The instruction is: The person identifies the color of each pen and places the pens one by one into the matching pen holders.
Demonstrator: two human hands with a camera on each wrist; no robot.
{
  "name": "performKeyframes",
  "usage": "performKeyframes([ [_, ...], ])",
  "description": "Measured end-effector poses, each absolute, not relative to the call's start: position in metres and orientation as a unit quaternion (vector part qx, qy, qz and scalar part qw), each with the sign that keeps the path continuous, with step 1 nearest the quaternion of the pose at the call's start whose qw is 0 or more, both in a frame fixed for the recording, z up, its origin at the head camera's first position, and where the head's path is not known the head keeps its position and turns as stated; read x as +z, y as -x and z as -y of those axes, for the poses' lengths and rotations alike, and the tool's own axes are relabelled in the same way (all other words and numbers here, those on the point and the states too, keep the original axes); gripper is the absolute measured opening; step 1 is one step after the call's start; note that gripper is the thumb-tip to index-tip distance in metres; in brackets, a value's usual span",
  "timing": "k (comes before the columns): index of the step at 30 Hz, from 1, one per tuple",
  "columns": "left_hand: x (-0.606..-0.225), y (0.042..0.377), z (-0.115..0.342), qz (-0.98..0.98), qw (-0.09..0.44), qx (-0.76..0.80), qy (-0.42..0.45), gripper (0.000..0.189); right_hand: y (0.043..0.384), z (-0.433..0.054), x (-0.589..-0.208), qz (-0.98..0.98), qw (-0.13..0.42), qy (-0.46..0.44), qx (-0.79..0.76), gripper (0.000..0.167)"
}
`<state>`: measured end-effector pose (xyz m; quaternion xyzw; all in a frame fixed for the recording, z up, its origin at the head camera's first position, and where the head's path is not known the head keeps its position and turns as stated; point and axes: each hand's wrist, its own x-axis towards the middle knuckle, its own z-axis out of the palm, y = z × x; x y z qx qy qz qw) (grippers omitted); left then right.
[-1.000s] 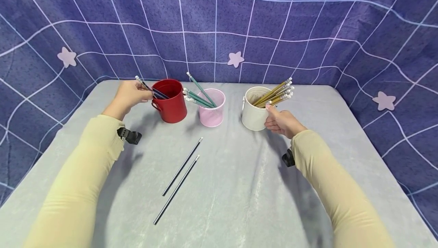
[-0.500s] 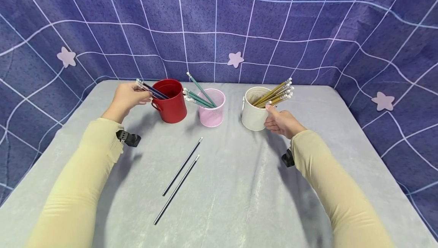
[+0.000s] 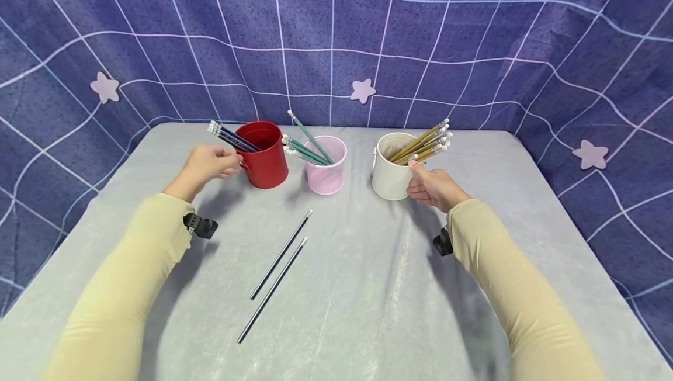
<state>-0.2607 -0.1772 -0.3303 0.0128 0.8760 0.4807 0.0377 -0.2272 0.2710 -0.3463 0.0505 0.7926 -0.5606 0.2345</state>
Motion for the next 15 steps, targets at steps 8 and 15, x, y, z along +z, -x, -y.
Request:
performKeyframes([
  [8,-0.351,0.237,0.139,-0.915,0.212,0.323,-0.113,0.028,0.228,-0.271,-0.348,-0.79,0.235,-0.058,-0.563,0.084],
  [15,-0.368,0.214,0.111,-0.914,0.295,0.224,-0.163,0.021,0.228,-0.271,-0.347,-0.791,0.236,-0.055,-0.562,0.083],
])
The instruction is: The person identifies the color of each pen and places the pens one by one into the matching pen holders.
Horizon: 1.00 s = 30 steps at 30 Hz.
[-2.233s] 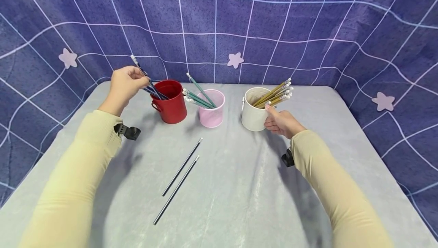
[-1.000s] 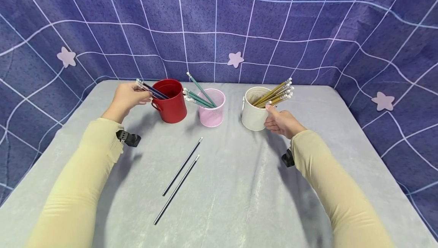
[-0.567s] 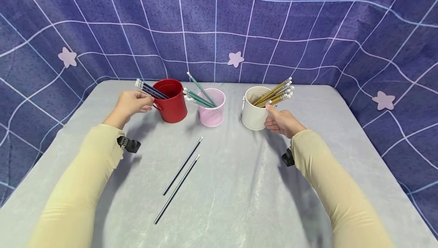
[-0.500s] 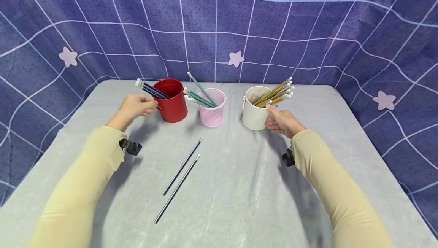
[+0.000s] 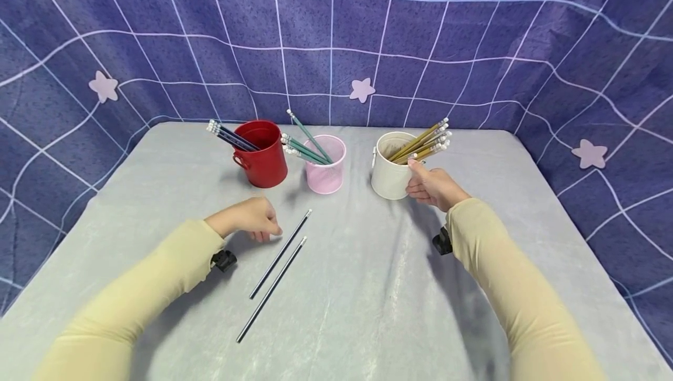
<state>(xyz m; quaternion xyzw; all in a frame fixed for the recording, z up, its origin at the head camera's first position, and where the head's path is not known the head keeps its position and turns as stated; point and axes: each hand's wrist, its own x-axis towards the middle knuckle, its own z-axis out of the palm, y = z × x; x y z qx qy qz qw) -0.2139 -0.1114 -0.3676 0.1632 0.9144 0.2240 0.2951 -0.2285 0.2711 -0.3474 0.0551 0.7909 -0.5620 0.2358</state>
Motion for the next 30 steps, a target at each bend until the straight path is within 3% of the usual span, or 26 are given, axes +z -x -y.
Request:
performKeyframes([
  [16,-0.381,0.205,0.073,-0.927,0.283,0.152,-0.191,0.026,0.227,-0.272,-0.347,-0.789,0.236,-0.05,-0.565,0.083],
  [30,-0.368,0.207,0.082,-0.933,0.276,0.104,-0.205,0.026,0.227,-0.273,-0.346,-0.787,0.24,-0.052,-0.567,0.084],
])
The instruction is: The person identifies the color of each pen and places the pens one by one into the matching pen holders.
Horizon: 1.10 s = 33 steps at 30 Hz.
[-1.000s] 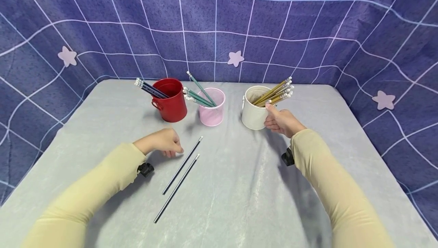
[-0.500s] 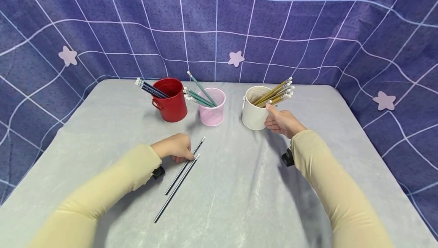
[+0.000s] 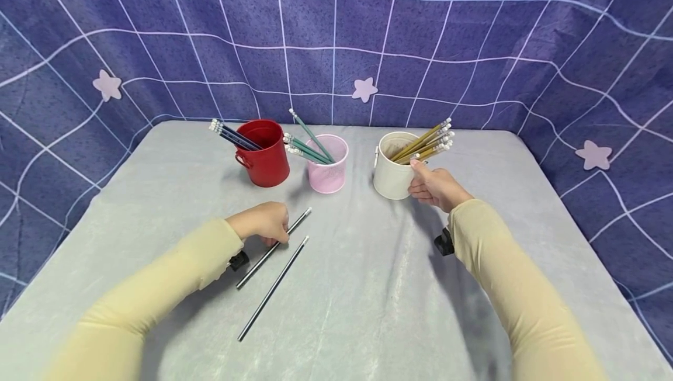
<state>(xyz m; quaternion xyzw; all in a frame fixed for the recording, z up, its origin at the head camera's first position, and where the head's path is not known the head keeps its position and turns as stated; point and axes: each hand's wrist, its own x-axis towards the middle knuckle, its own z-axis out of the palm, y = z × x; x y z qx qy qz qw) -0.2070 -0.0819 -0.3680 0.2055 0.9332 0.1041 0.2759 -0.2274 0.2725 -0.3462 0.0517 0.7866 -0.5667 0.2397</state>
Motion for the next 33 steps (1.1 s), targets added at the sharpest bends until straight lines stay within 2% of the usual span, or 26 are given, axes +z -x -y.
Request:
performKeyframes([
  [8,-0.35,0.209,0.109,-0.931,0.251,0.136,-0.226,0.024,0.229,-0.271,-0.347,-0.785,0.241,-0.048,-0.569,0.084],
  [16,-0.33,0.213,0.13,-0.939,0.146,0.185,-0.251,0.03,0.229,-0.273,-0.346,-0.784,0.239,-0.049,-0.571,0.084],
  [24,-0.304,0.218,0.15,-0.943,0.118,0.228,-0.213,0.01,0.23,-0.273,-0.347,-0.782,0.245,-0.049,-0.571,0.083],
  [33,-0.274,0.224,0.155,-0.94,0.121,0.253,-0.193,0.008,0.23,-0.274,-0.346,-0.784,0.248,-0.048,-0.567,0.084],
])
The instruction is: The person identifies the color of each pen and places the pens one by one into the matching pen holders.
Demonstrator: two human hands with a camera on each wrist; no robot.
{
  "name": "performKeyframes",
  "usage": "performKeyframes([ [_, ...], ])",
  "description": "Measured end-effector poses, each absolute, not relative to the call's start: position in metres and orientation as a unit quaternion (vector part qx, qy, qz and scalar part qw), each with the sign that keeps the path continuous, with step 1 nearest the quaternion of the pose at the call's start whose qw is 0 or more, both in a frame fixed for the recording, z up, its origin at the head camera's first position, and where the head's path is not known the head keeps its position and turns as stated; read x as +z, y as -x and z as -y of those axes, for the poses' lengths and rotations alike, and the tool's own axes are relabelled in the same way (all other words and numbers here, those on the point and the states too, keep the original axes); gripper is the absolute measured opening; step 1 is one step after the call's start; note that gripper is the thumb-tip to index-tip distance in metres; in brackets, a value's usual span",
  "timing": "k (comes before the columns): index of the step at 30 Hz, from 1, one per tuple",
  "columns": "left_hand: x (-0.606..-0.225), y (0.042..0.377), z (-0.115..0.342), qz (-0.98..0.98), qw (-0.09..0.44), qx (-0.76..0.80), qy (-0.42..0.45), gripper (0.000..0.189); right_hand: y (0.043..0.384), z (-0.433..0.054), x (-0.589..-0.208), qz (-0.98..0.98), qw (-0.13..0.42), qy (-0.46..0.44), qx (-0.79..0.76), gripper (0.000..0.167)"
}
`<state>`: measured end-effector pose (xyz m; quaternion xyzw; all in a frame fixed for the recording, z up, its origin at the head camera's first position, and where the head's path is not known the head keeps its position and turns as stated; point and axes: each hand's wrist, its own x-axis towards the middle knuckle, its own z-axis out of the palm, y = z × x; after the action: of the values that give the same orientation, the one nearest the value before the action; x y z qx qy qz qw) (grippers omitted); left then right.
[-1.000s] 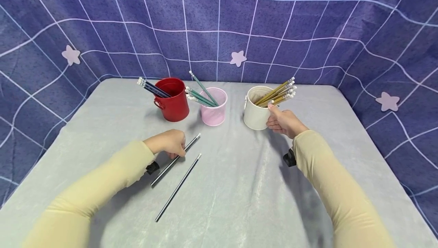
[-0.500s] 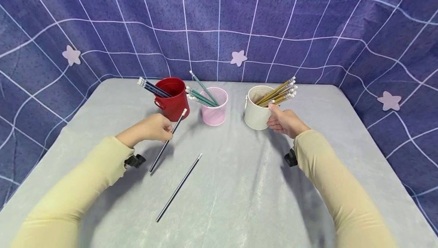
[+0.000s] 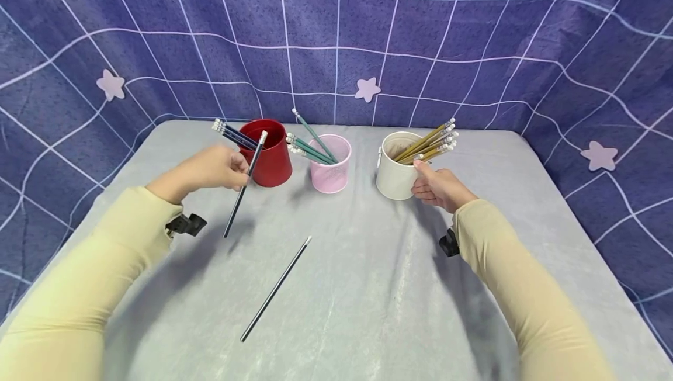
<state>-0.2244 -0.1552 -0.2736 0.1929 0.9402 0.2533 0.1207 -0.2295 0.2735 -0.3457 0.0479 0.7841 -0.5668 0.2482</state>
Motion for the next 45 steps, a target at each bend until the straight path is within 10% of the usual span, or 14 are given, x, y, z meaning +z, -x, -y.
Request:
performKeyframes([
  [7,-0.24,0.24,0.156,-0.934,0.099,0.301,-0.163,0.011,0.23,-0.275,-0.346,-0.781,0.245,-0.051,-0.572,0.084],
  [16,-0.215,0.253,0.155,-0.921,-0.137,0.356,-0.078,0.02,0.229,-0.274,-0.346,-0.777,0.247,-0.051,-0.577,0.082],
  [22,-0.223,0.262,0.149,-0.895,-0.189,0.401,-0.039,0.023,0.229,-0.276,-0.345,-0.778,0.239,-0.051,-0.579,0.083],
  [45,-0.264,0.29,0.145,-0.936,-0.007,0.351,-0.023,0.015,0.228,-0.271,-0.347,-0.788,0.239,-0.052,-0.565,0.084],
])
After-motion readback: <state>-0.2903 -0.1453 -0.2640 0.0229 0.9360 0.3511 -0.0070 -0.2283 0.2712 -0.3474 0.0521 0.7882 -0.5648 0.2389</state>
